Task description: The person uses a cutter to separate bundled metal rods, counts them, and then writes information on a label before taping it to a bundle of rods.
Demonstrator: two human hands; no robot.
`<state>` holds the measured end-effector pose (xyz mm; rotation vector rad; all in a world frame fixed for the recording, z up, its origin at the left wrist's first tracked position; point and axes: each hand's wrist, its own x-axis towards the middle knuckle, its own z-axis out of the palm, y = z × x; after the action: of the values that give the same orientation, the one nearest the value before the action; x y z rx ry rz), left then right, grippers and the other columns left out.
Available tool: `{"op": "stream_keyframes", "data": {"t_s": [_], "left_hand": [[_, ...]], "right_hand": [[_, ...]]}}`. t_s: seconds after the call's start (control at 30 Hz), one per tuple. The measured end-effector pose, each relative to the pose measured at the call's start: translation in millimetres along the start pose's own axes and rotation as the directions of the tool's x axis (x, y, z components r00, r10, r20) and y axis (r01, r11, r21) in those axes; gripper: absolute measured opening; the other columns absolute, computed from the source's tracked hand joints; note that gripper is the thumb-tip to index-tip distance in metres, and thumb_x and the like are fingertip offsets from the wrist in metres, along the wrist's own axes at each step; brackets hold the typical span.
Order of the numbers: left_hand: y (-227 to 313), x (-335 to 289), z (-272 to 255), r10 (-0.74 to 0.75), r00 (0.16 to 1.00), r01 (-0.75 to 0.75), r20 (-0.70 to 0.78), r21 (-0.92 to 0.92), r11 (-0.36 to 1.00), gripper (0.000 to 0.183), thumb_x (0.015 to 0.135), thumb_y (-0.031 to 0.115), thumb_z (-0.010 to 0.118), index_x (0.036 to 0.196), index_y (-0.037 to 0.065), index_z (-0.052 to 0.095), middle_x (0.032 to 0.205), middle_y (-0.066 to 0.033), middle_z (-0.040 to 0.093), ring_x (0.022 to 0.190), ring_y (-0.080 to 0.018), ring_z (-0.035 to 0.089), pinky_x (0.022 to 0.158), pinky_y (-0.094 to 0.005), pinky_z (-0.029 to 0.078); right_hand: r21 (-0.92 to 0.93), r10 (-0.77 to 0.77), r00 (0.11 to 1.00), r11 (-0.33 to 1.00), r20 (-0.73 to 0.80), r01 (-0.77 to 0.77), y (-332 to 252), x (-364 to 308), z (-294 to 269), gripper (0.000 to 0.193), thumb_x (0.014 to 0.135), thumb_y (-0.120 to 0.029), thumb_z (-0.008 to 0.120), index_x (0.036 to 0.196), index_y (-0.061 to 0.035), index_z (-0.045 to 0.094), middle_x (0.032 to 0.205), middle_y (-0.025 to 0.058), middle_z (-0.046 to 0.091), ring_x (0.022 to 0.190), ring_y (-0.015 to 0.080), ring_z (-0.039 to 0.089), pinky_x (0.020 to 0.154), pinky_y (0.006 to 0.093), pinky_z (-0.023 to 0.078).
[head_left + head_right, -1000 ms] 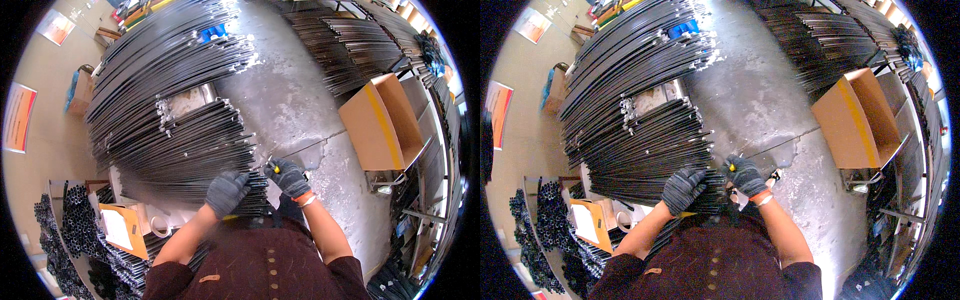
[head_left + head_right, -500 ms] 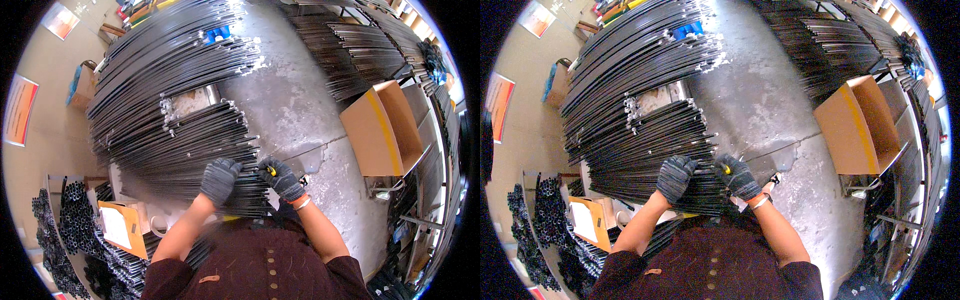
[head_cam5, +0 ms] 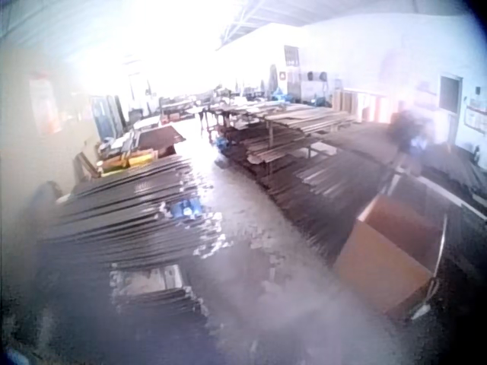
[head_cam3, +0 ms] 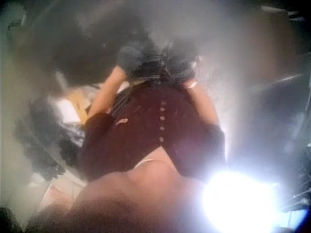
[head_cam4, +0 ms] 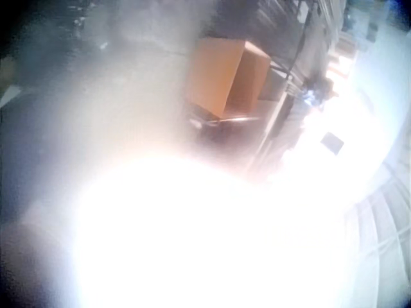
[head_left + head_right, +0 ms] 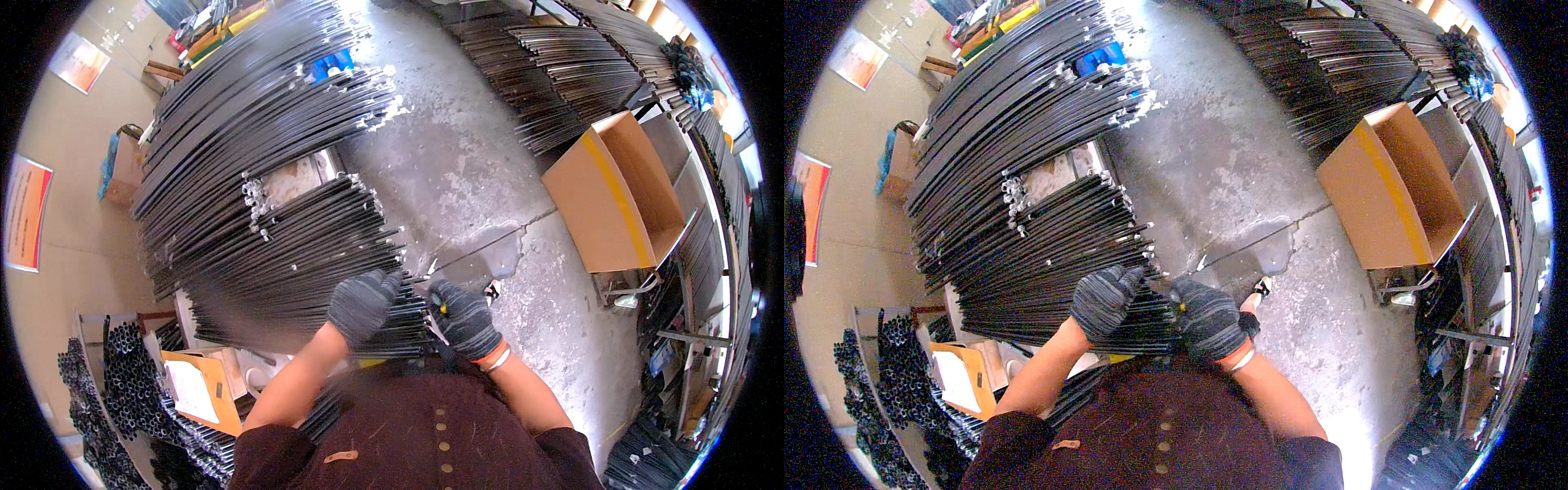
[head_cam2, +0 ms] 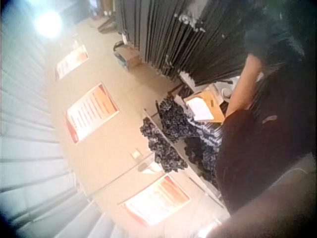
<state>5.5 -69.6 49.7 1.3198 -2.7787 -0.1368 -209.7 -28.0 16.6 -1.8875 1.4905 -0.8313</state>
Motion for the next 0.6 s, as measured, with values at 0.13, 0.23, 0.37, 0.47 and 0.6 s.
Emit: {"op": "stream_keyframes", "data": {"t_s": [0.13,0.23,0.37,0.47,0.6], "left_hand": [[16.1,13.1,-5.8,0.041,0.998,-0.04,-0.055,0.018,0.999,0.023,0.086,0.017,0.049,0.106,0.009,0.059,0.075,-0.0084,0.056,0.061,-0.0254,0.059,0.05,-0.0386,0.047],[22.3,15.6,-7.7,-0.02,1.0,0.021,0.02,-0.071,0.997,0.02,0.087,0.016,0.048,0.102,0.009,0.059,0.077,-0.0118,0.06,0.063,-0.0289,0.06,0.053,-0.042,0.048],[34.5,20.5,-13.5,-0.07,0.981,0.089,0.182,-0.097,0.991,0.016,0.085,0.01,0.048,0.094,0.006,0.06,0.085,-0.0136,0.066,0.074,-0.0308,0.066,0.062,-0.0426,0.052],[53.5,20.3,-44.9,0.181,0.974,-0.148,0.137,-0.221,0.964,0.014,0.084,0.013,0.05,0.092,0.006,0.06,0.084,-0.0133,0.066,0.074,-0.0305,0.066,0.063,-0.0428,0.052],[25.9,21.5,-28.7,0.003,0.993,0.012,0.121,-0.123,0.992,0.018,0.086,0.019,0.05,0.096,0.008,0.061,0.078,-0.013,0.063,0.068,-0.03,0.064,0.055,-0.0415,0.05]], "right_hand": [[-0.007,0.001,0.989,1.0,-0.145,-0.002,-1.4,1.4,6.4,0.018,0.084,-0.012,0.063,0.1,-0.0054,0.064,0.086,0.0193,0.066,0.08,0.0373,0.064,0.068,0.0441,0.049],[-0.085,0.007,0.99,0.996,-0.139,-0.019,-7.8,4.1,-2.5,0.017,0.083,-0.01,0.061,0.099,-0.0054,0.063,0.086,0.0193,0.065,0.08,0.0382,0.064,0.069,0.0441,0.049],[-0.3,-0.051,0.993,0.954,-0.105,0.017,51.4,-7.8,17.3,0.017,0.083,-0.008,0.061,0.099,-0.004,0.062,0.086,0.0187,0.065,0.079,0.0353,0.063,0.07,0.042,0.049],[-0.439,0.285,0.958,0.856,-0.035,-0.271,182.0,-18.6,10.5,0.016,0.084,-0.008,0.061,0.099,-0.0023,0.061,0.086,0.0168,0.065,0.078,0.0294,0.063,0.072,0.0395,0.05],[0.288,0.465,0.88,0.833,0.097,-0.472,92.8,6.6,-45.2,0.015,0.087,-0.014,0.063,0.1,-0.0061,0.065,0.093,0.009,0.068,0.085,0.0239,0.063,0.079,0.0344,0.049]]}}
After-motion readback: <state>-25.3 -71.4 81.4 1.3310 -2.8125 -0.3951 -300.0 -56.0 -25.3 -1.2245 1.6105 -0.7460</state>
